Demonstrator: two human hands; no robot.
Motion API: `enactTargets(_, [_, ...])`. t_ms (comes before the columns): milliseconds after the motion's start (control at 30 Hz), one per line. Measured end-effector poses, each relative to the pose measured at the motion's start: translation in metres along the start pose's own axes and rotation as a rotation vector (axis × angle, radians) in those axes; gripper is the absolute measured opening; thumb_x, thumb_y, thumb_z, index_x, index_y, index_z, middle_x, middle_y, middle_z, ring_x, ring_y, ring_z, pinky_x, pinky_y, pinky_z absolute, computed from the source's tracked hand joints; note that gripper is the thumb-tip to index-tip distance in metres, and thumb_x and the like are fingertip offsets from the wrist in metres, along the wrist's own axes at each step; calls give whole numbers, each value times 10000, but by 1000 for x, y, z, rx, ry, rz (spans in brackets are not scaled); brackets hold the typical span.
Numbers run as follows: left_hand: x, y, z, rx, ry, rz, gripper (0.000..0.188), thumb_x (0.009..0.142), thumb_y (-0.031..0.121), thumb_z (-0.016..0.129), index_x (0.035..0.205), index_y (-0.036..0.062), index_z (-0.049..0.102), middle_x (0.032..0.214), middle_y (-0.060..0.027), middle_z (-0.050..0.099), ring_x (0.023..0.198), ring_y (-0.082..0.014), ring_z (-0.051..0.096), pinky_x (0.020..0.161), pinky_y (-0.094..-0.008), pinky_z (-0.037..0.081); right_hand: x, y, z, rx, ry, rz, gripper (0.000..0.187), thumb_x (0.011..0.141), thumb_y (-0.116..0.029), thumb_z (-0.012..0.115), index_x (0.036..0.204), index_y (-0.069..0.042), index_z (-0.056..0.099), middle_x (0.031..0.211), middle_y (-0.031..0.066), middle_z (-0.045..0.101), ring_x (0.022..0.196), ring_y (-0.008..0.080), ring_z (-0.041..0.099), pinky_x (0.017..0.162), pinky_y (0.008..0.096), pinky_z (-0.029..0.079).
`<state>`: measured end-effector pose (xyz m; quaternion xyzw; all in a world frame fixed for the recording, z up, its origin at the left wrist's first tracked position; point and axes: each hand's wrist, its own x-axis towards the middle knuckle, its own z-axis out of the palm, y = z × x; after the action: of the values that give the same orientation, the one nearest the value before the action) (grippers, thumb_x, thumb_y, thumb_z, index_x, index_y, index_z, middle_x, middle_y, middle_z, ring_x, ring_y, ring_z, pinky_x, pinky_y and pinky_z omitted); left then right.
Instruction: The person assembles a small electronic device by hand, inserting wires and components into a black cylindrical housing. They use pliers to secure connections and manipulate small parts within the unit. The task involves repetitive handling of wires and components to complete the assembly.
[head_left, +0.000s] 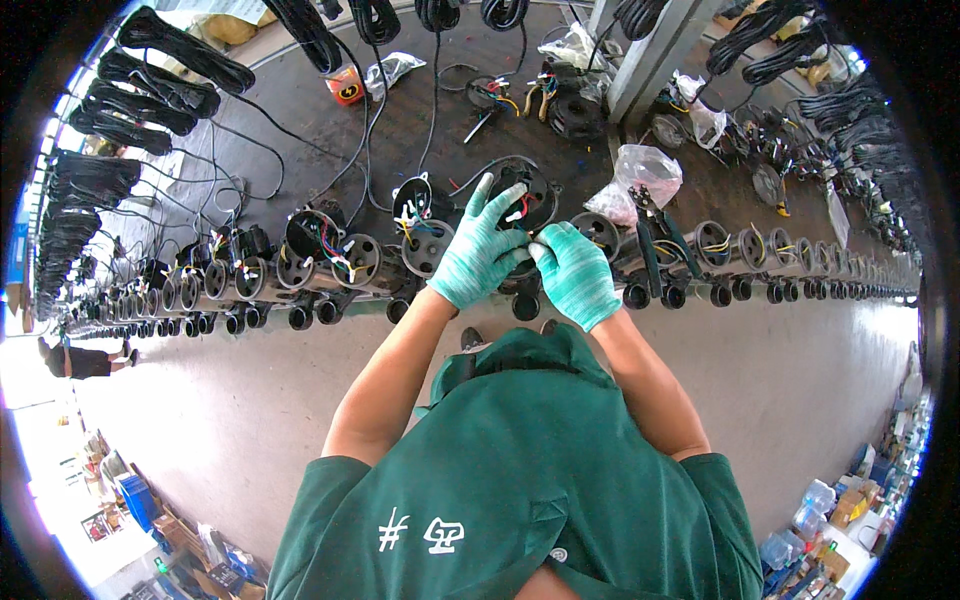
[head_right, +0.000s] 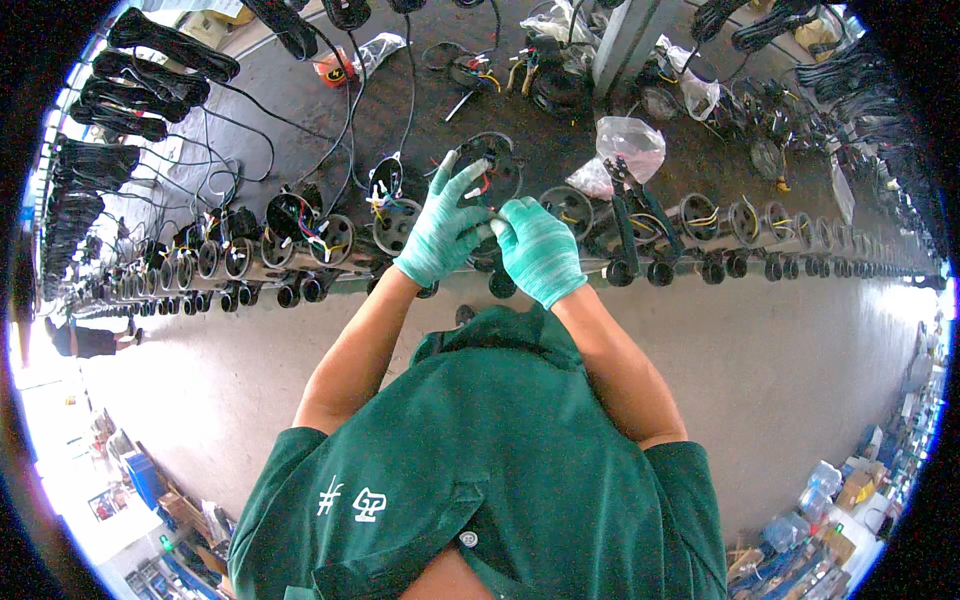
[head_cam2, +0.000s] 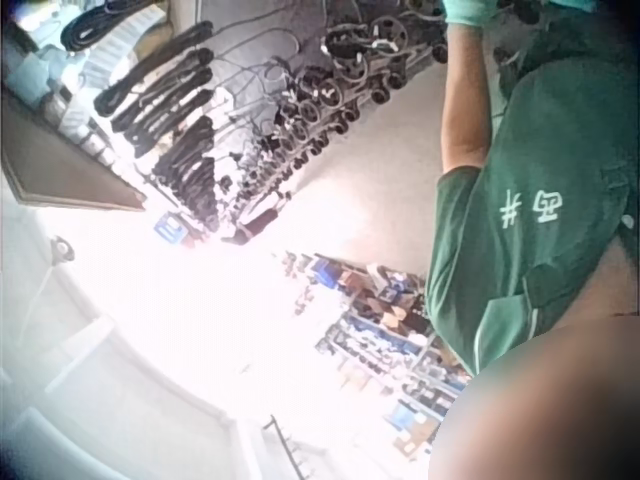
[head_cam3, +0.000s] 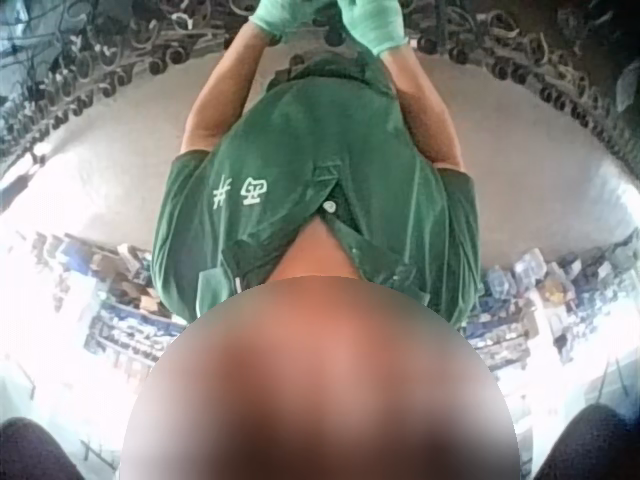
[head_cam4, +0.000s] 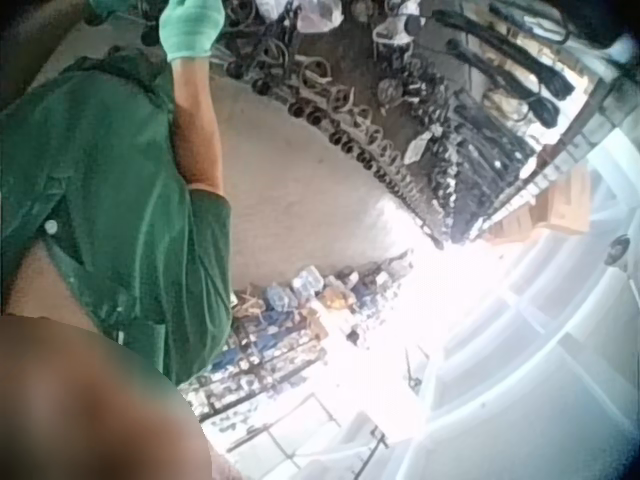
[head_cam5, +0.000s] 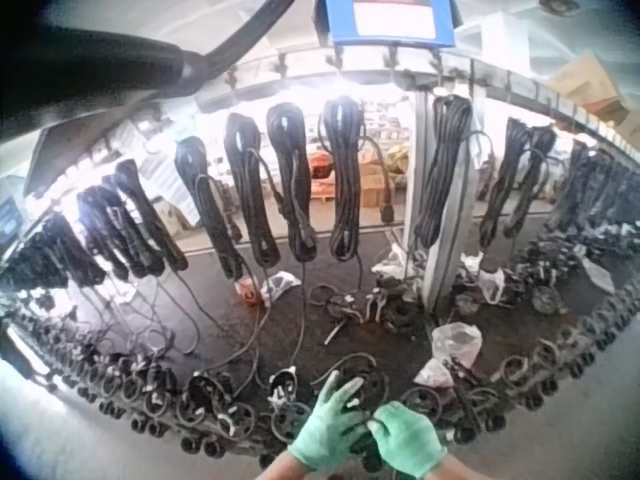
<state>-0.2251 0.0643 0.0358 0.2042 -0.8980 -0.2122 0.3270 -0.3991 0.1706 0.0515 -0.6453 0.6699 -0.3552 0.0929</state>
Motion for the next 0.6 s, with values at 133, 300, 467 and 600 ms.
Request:
enactTargets(133, [3, 2, -2, -23, -55, 8, 227, 768, 93, 829, 989, 57, 789, 1611, -148, 480, 1557, -522, 257, 1224, -562, 370, -3, 14, 8, 108, -27, 56, 157, 1003, -228, 673, 970, -75, 677, 784, 134, 668, 671, 358, 678, 589, 443, 540])
enactTargets(300, [0, -3, -2, -31, -65, -4, 229, 773, 38, 808, 1001, 42, 788, 1607, -155, 483, 1571, -506, 244, 1229, -558, 366, 3, -1, -7, 1291, -339, 979, 162, 1034, -240, 651, 985, -88, 679, 721, -7, 607, 516, 72, 528, 412, 231, 342])
enactTargets(467, [-3, -4, 2, -122, -26, -50, 310, 728, -51, 802, 1022, 46, 777, 1608, -178, 461, 1577, -480, 245, 1207, -507, 440, -9, 5, 0, 541, -26, 389, 161, 978, -147, 679, 1114, -61, 691, 895, 123, 722, 635, 277, 663, 573, 382, 536])
enactTargets(600, [-3, -5, 3, -133, -31, -60, 340, 721, -81, 797, 1032, 56, 776, 1610, -180, 447, 1587, -461, 232, 1191, -485, 486, -15, 10, -4, 31, 78, -98, 342, 902, -93, 722, 1241, -98, 670, 1037, 130, 708, 853, 373, 698, 769, 466, 588])
